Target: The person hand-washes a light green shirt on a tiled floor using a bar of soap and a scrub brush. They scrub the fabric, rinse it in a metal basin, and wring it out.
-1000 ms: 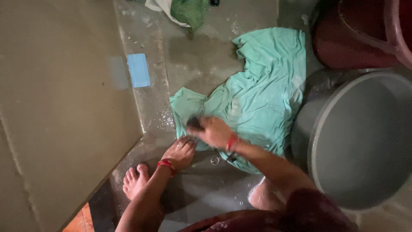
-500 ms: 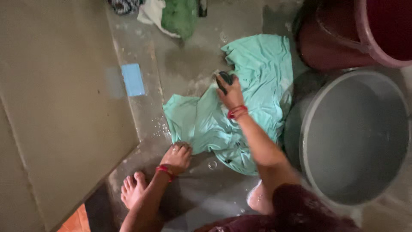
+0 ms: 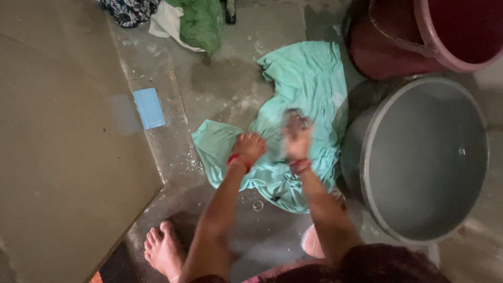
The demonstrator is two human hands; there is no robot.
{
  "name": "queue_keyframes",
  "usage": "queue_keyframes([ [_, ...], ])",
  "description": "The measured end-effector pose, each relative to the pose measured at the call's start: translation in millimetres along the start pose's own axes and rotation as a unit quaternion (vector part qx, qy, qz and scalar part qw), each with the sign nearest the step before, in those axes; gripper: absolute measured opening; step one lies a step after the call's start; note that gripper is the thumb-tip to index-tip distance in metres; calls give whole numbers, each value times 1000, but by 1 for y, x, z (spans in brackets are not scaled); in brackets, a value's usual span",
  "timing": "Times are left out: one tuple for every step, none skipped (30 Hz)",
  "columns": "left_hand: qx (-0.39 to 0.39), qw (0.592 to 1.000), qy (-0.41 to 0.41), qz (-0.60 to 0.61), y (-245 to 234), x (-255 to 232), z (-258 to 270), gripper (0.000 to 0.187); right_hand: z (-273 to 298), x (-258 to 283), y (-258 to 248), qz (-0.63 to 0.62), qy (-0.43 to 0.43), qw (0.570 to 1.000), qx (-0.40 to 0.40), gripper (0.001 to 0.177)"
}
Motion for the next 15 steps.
queue_keyframes([
  [46, 998, -1, -34, 10, 8, 18, 33, -7, 55, 14, 103, -214, 970, 49, 56],
  [90, 994, -5, -68, 25, 21, 49, 35, -9, 74, 29, 44, -251, 962, 102, 56],
  [134, 986, -9, -101, 39, 37, 83, 37, -22, 73, 35, -8, -247, 961, 125, 55],
  [154, 965, 48, -205, 52, 50, 124, 27, -26, 71, 40, -38, -243, 959, 139, 55],
  [28, 978, 118, -172, 32, 51, 158, 32, -35, 56, 44, -57, -219, 963, 148, 54],
  [154, 973, 10, -170, 56, 83, 170, 20, -56, 24, 41, -65, -179, 972, 141, 54],
  [119, 985, -12, -128, 47, 98, 183, 21, -79, -15, 32, -66, -122, 984, 109, 54],
  [81, 992, -36, -84, 38, 108, 193, 24, -99, -51, 21, -53, -81, 992, 77, 53],
  [58, 996, -22, -66, 33, 105, 197, 24, -109, -98, 4, -63, 45, 997, 8, 56],
  [33, 998, -8, -50, 22, 101, 187, 24, -114, -106, 3, -53, 44, 998, 11, 56],
  [8, 999, 7, -34, 9, 95, 173, 24, -115, -113, -1, -43, 43, 998, 14, 57],
  [-16, 999, 46, 1, -6, 80, 158, 22, -103, -111, -3, -32, 45, 998, 20, 57],
  [-38, 995, 85, 37, -24, 66, 135, 19, -86, -92, -7, -31, -7, 999, 19, 58],
  [-77, 988, 135, -7, -42, 49, 102, 9, -66, -72, -12, -31, -59, 998, 18, 59],
  [-134, 979, 86, -125, -56, 43, 70, 19, -38, -65, -14, -66, -32, 997, 29, 59],
])
Point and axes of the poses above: each hand's wrist, its own z-axis away from the middle knuckle, its own y-axis out of the palm, x = y × z, the point moved 10 cm from there along -z, towards the middle knuckle, and after that the axes turned 11 degrees about -y, right-handed, at the moved point
